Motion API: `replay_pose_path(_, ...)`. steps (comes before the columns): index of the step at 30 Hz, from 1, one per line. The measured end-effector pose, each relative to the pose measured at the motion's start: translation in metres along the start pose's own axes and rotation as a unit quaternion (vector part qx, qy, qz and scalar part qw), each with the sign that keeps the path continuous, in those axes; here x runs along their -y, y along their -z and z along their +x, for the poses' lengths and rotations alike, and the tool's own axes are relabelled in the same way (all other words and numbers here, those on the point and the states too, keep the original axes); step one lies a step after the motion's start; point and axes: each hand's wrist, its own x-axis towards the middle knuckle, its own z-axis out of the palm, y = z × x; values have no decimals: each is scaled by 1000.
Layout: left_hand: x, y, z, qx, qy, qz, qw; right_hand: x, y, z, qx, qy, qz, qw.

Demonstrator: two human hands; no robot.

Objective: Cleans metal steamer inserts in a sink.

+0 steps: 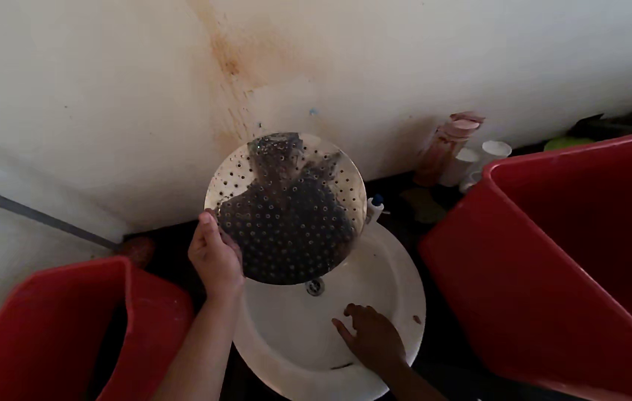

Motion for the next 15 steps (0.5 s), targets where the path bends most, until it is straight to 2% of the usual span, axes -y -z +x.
replay_pose_path(7, 9, 4, -5, -2, 42, -1, 999, 1, -1, -2, -13, -4, -6, 1000)
replay_pose_path(15, 27, 19, -25, 34, 7, 32, 999, 0, 0, -3, -16, -1, 8, 1000)
